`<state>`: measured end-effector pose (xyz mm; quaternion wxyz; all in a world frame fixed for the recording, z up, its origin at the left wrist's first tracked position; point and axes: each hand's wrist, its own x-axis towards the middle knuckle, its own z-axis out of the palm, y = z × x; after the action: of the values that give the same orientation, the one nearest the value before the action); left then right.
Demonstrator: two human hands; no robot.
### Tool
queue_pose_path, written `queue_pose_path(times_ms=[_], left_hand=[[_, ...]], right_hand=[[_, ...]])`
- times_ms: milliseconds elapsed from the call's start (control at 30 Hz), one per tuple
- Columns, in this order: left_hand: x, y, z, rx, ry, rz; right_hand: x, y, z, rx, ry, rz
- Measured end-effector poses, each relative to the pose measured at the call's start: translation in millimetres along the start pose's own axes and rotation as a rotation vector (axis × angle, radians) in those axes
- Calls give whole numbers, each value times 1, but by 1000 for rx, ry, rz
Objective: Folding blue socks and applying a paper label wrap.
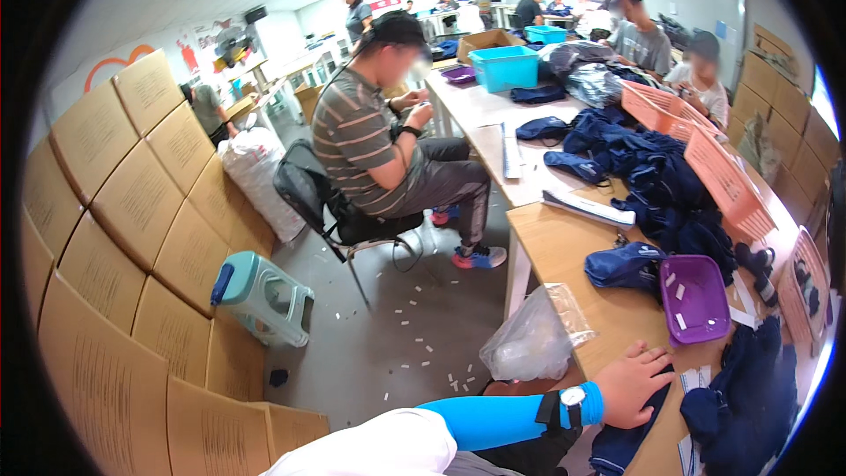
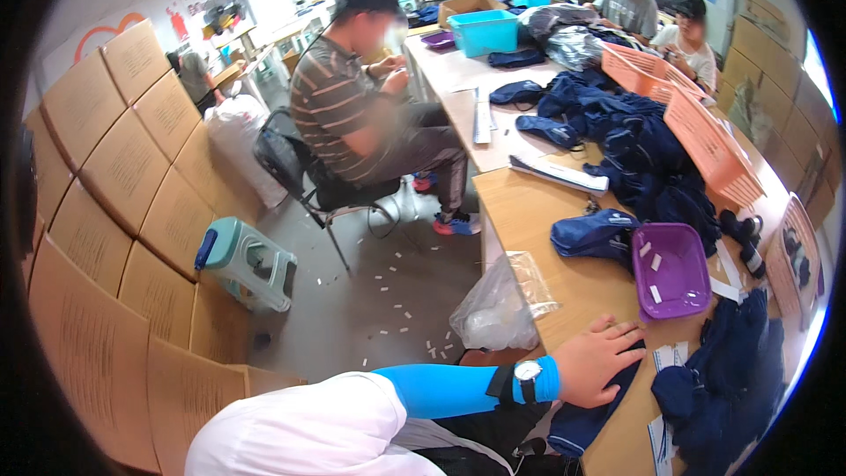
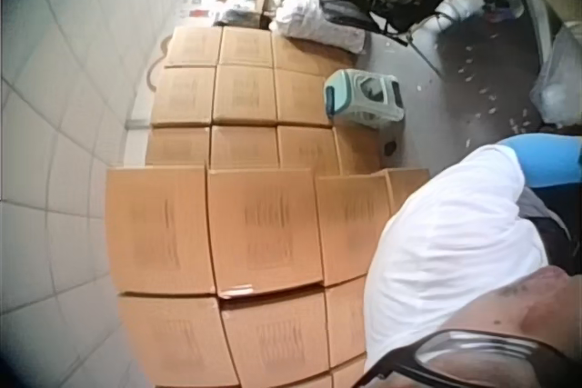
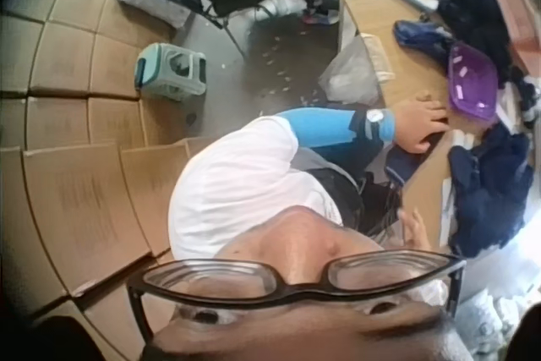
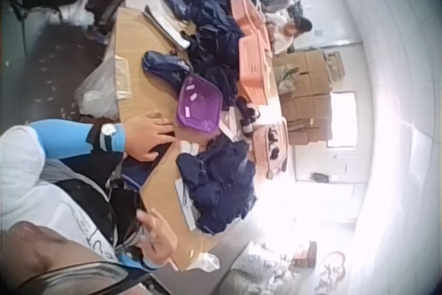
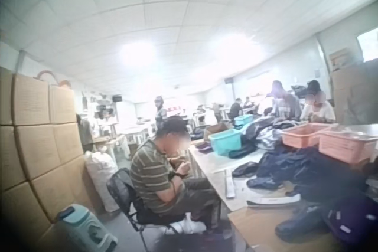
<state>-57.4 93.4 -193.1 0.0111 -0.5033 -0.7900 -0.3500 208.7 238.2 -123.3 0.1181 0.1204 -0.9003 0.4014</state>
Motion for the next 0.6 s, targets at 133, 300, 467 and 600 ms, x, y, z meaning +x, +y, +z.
queue_pose_path(times_ms=[133,300,467,600], left_hand=[[5,2,-4,26,15,48],[6,-1,-19,7,217,125],[-2,21,-60,-169,500,451],[16,117,-142,-394,988,579]], right_hand=[[-90,111,-6,1100,313,1365],[-7,56,48,141,566,508],[12,44,44,386,561,607],[-6,33,36,397,617,604]])
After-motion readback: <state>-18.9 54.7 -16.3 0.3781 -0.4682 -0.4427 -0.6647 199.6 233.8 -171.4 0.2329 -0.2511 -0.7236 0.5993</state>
